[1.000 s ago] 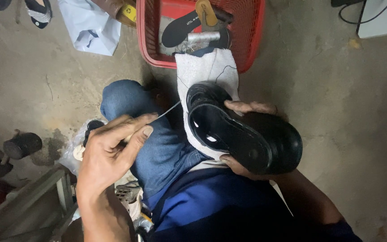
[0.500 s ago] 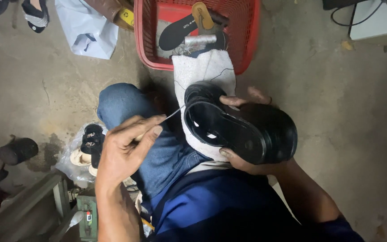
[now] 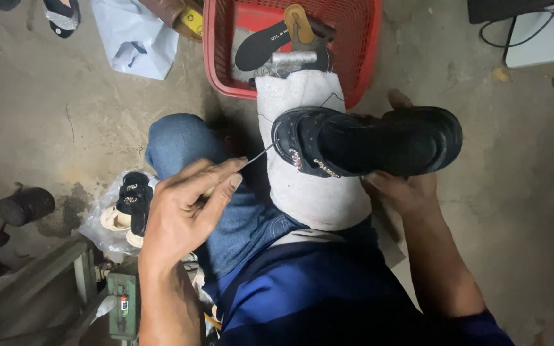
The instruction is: Hand-stitching the sole and upper of a sandal together using a needle and thread.
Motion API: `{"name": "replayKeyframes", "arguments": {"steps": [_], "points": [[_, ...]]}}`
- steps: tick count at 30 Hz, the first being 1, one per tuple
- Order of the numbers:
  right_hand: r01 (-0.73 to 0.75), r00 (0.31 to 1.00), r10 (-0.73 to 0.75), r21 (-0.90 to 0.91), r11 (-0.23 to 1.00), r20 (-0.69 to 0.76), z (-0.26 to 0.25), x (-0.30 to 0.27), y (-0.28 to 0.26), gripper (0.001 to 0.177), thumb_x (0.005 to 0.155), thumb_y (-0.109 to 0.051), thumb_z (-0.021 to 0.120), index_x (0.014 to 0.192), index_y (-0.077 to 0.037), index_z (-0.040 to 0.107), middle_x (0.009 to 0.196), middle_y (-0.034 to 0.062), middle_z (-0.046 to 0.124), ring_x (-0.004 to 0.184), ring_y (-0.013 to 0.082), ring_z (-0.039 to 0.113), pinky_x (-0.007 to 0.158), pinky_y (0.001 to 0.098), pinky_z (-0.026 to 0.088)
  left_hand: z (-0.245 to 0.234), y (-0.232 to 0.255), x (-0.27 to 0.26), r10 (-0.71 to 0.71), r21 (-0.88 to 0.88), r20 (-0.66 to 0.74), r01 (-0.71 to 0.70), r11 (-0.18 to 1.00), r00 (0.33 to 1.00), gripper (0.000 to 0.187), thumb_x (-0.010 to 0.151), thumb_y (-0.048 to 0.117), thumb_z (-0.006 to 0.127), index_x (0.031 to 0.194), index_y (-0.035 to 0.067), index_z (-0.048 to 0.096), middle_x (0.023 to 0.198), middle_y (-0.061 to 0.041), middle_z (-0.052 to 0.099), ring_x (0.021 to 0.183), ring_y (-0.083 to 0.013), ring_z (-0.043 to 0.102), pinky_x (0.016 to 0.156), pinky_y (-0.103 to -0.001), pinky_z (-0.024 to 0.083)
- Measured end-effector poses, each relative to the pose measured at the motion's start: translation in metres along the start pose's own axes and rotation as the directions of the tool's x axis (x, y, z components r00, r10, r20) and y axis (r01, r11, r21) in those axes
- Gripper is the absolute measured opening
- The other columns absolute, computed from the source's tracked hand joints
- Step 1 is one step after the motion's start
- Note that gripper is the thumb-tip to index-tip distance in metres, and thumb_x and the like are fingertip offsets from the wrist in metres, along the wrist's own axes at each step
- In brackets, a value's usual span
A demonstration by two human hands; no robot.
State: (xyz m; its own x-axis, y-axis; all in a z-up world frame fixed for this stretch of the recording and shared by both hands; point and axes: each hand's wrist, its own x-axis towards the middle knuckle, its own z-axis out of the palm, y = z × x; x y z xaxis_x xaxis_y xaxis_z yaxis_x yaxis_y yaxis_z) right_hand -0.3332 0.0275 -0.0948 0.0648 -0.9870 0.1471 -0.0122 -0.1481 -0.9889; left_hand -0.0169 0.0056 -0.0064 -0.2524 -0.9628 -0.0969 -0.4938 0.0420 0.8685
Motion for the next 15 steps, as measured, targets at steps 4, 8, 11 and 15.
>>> {"name": "replayKeyframes", "arguments": {"steps": [4, 8, 11, 15], "points": [[0.050, 0.997, -0.049, -0.017, 0.999, 0.052, -0.011, -0.013, 0.016, 0.046, 0.089, -0.016, 0.072, 0.131, -0.014, 0.053, 0.112, 0.0025, 0.062, 0.103, 0.0182, 0.066, 0.107, 0.0378, 0.052, 0.000, 0.010, 0.005, 0.035, 0.000, 0.011, -0.035, 0.999, 0.999, 0.023, 0.089, 0.001, 0.072, 0.111, -0.003, 0.076, 0.079, -0.006, 0.068, 0.052, -0.0108, 0.043, 0.047, -0.025, 0.034], [-0.098, 0.994, 0.100, -0.073, 0.993, 0.030, 0.013, -0.006, -0.030, 0.063, 0.080, -0.004, 0.071, 0.138, -0.008, 0.049, 0.134, 0.0120, 0.063, 0.125, 0.0254, 0.065, 0.120, 0.0404, 0.049, -0.003, 0.019, 0.011, 0.037, 0.034, 0.060, -0.039, 0.999, 0.998, 0.021, 0.086, -0.001, 0.072, 0.107, -0.003, 0.076, 0.090, -0.009, 0.077, 0.052, -0.0125, 0.052, 0.047, -0.025, 0.040], [-0.051, 0.992, 0.072, -0.197, 0.979, 0.105, 0.020, 0.002, -0.050, 0.084, 0.076, -0.004, 0.077, 0.150, 0.001, 0.037, 0.124, 0.0134, 0.068, 0.106, 0.0224, 0.073, 0.108, 0.0353, 0.058, -0.001, 0.020, 0.014, 0.031, 0.046, 0.049, -0.034, 0.998, 0.998, 0.018, 0.087, -0.002, 0.071, 0.105, -0.005, 0.075, 0.099, -0.011, 0.079, 0.061, -0.0145, 0.065, 0.056, -0.025, 0.051], [0.189, 0.961, -0.080, -0.419, 0.888, 0.264, 0.029, 0.014, -0.060, 0.060, 0.070, -0.007, 0.081, 0.125, -0.005, 0.059, 0.128, 0.0141, 0.070, 0.128, 0.0245, 0.066, 0.135, 0.0536, 0.026, -0.004, 0.023, 0.012, -0.023, 0.109, 0.026, 0.020, 0.994, 0.999, 0.019, 0.089, 0.003, 0.072, 0.107, -0.002, 0.076, 0.094, -0.009, 0.079, 0.052, -0.0128, 0.055, 0.049, -0.025, 0.044]]}}
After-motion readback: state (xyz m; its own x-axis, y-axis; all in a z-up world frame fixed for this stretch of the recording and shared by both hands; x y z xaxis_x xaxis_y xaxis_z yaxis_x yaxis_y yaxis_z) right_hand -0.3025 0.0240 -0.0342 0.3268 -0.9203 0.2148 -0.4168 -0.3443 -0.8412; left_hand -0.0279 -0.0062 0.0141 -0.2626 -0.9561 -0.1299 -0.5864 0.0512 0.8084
